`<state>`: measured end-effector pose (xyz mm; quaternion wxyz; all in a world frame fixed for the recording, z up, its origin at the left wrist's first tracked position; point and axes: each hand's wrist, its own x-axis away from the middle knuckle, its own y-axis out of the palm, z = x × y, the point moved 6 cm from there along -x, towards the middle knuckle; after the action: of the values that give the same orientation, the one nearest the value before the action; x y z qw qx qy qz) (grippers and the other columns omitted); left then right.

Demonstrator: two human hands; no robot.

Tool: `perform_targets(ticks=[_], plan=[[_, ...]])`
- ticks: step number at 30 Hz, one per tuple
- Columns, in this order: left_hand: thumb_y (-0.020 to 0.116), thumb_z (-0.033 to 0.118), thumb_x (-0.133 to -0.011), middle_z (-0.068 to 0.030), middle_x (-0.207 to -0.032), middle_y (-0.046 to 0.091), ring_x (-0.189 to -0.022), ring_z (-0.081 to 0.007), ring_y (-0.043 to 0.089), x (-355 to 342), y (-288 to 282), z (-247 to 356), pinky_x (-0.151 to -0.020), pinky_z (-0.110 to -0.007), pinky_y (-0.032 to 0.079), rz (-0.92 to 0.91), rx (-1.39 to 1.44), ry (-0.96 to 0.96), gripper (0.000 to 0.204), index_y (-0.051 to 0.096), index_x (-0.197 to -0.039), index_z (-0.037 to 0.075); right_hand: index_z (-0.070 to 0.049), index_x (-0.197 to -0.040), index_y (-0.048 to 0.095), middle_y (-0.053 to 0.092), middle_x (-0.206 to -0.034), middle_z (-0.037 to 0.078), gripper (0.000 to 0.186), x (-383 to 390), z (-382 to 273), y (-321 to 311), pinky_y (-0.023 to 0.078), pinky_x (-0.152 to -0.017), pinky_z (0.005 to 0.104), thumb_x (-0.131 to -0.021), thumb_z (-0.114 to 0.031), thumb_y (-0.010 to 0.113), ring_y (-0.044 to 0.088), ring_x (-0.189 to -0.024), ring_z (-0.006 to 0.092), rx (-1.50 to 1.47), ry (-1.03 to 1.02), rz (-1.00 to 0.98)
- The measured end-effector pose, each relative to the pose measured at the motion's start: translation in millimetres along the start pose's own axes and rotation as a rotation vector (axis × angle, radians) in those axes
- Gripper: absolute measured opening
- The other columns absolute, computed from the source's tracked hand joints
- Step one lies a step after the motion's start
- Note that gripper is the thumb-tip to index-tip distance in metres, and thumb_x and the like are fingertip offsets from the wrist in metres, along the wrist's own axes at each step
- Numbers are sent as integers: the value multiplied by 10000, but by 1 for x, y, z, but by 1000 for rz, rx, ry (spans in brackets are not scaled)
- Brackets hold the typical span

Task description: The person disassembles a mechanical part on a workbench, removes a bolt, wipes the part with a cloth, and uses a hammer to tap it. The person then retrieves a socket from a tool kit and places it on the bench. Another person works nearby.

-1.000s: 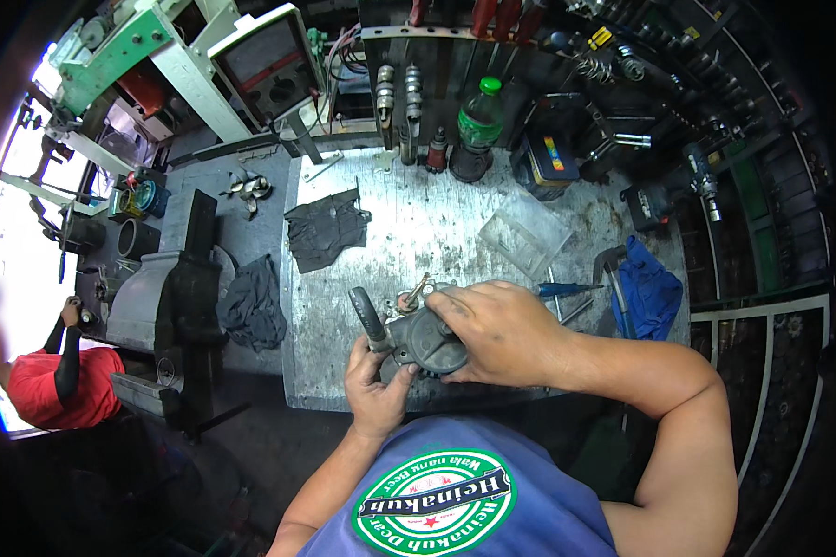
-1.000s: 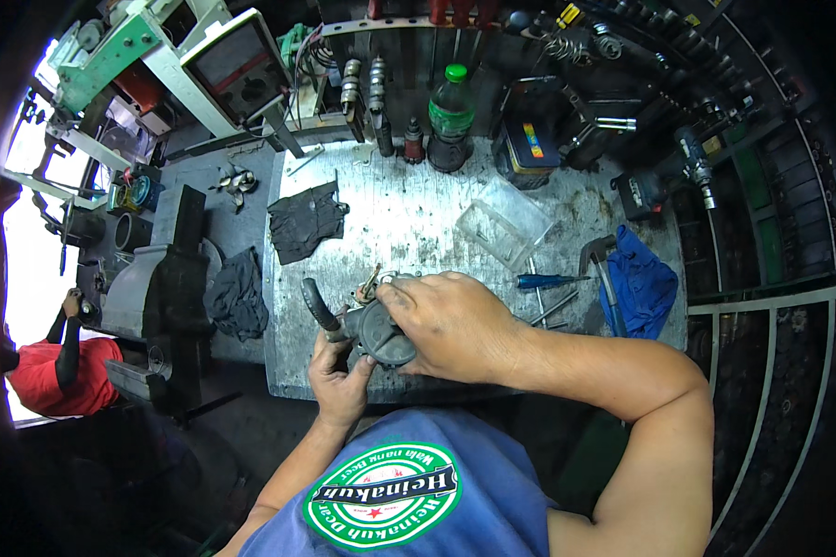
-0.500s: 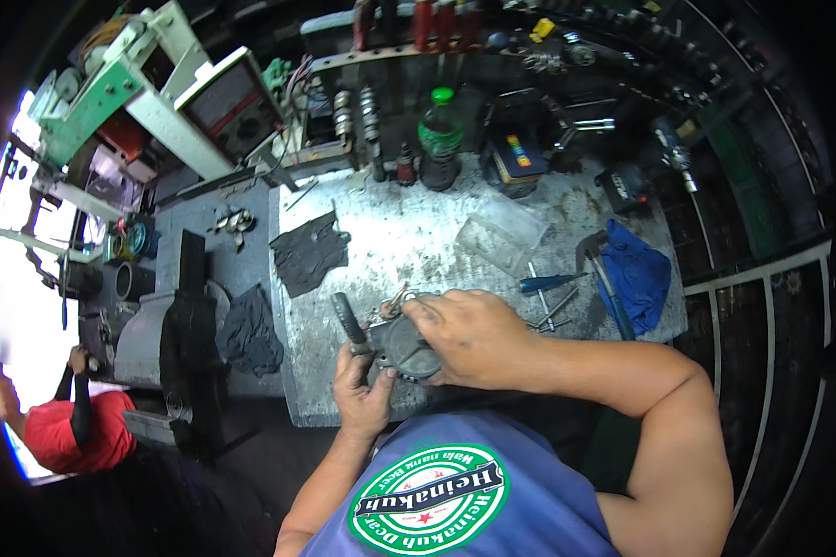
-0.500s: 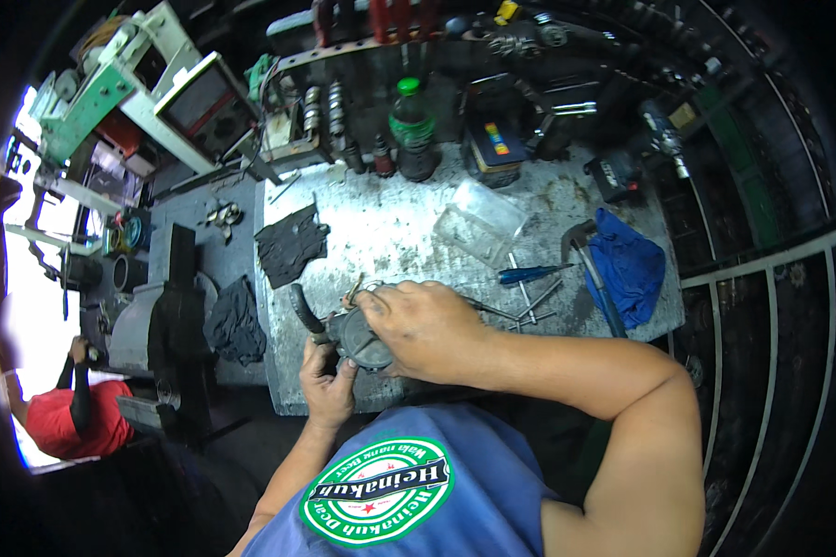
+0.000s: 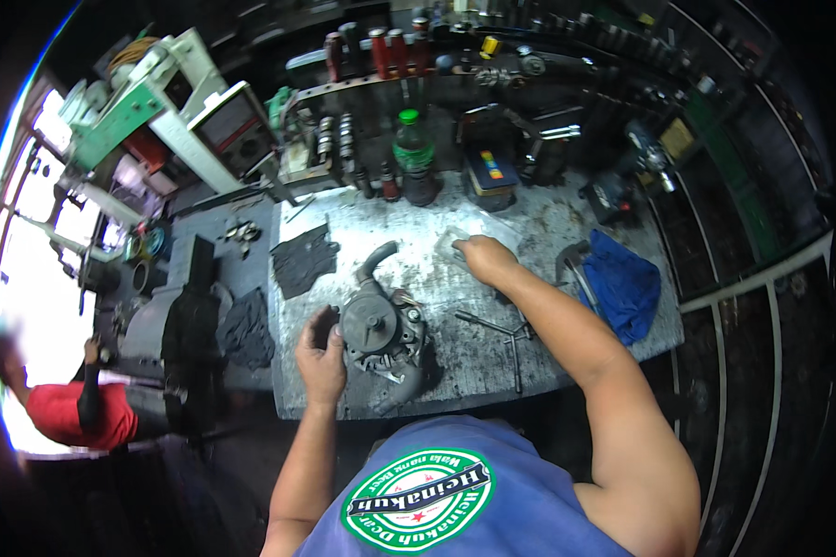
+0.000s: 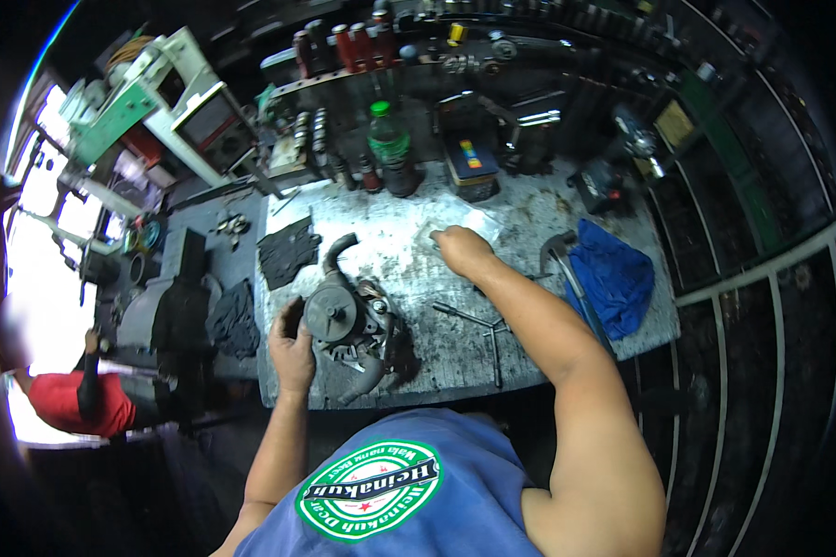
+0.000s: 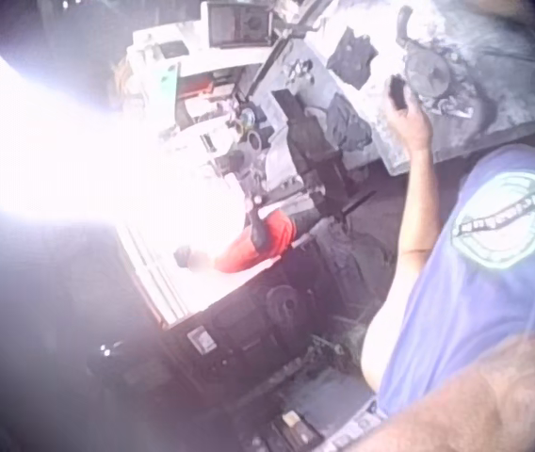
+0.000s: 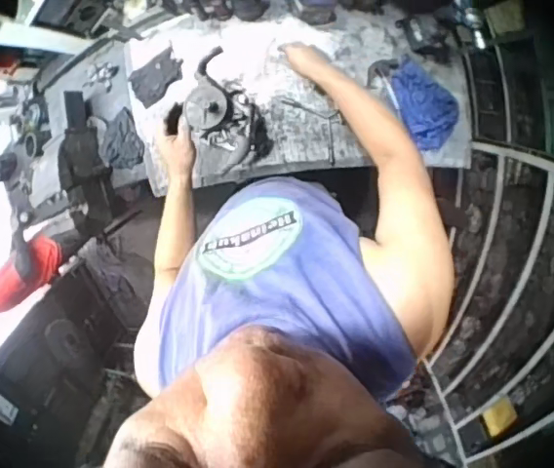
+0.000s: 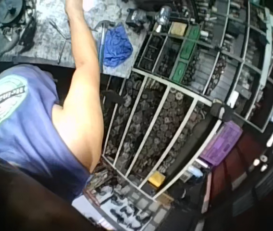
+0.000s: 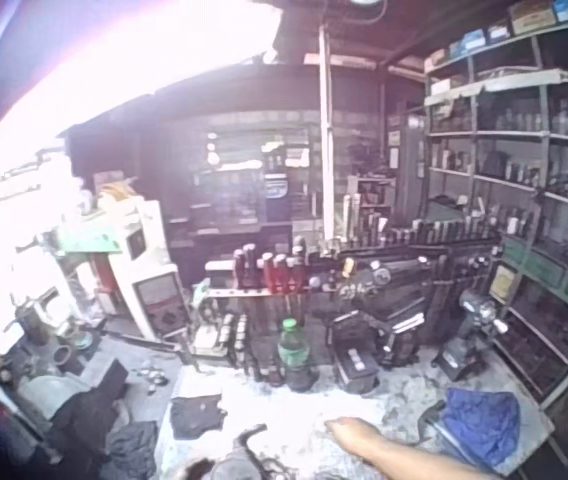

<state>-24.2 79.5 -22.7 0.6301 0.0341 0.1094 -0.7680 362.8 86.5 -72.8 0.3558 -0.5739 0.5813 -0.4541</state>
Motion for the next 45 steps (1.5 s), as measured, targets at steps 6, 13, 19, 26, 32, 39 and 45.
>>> perform_targets(ticks=[6, 13, 19, 26, 32, 39, 45], plan=[[731, 101, -1001, -191, -1450, 645, -1353, -294, 638, 60, 4, 20, -1153, -419, 526, 61, 36, 6, 427, 659, -1390, -58, -52, -1127, 781, 735, -1202, 243, 276, -20, 22, 42, 592, -951, 535, -980, -112, 555, 728, -1124, 435, 42, -1, 19], [847, 123, -957, -135, -1332, 647, -1213, -251, 677, 31, -4, 30, -1041, -377, 574, -146, -173, 48, 423, 715, -1328, -28, -86, -1194, 812, 735, -1142, 226, 353, -5, 23, 24, 581, -954, 503, -872, -24, 680, 722, -1089, 413, -130, -49, 141], [905, 51, -824, -81, -991, 628, -883, -220, 609, 14, -3, 47, -781, -346, 514, -185, -381, 235, 313, 735, -1084, 10, -110, -1170, 832, 732, -1135, 197, 326, -3, 21, 34, 586, -967, 493, -902, -50, 656, 719, -1104, 405, 20, -175, 3], [872, 54, -840, -91, -886, 609, -814, -251, 594, 12, -3, 50, -745, -374, 485, -214, -395, 285, 230, 719, -1002, -3, -12, -1112, 789, 772, -1143, 210, 198, 37, -30, -31, 603, -947, 460, -944, -43, 689, 749, -1073, 400, -259, -95, 405], [886, 56, -829, -120, -935, 659, -872, -298, 661, 17, -3, 48, -788, -390, 528, -146, -402, 316, 263, 746, -1041, -8, 2, -1083, 782, 799, -1017, 163, 206, 170, -156, -71, 621, -838, 387, -884, 15, 833, 789, -918, 324, -661, -294, 677], [907, 38, -794, -130, -938, 669, -852, -306, 677, 23, -4, 57, -746, -399, 539, -93, -471, 447, 336, 791, -1108, 8, 33, -1070, 770, 791, -994, 185, 222, 159, -195, -64, 618, -775, 366, -860, 72, 829, 787, -867, 296, -683, -299, 668], [911, 44, -794, -126, -942, 695, -859, -296, 695, 15, -7, 50, -750, -390, 546, -143, -391, 375, 286, 795, -1055, 17, -5, -1052, 789, 750, -1001, 162, 192, 157, -197, -74, 605, -825, 443, -867, -16, 840, 742, -927, 368, -465, -382, 556]])
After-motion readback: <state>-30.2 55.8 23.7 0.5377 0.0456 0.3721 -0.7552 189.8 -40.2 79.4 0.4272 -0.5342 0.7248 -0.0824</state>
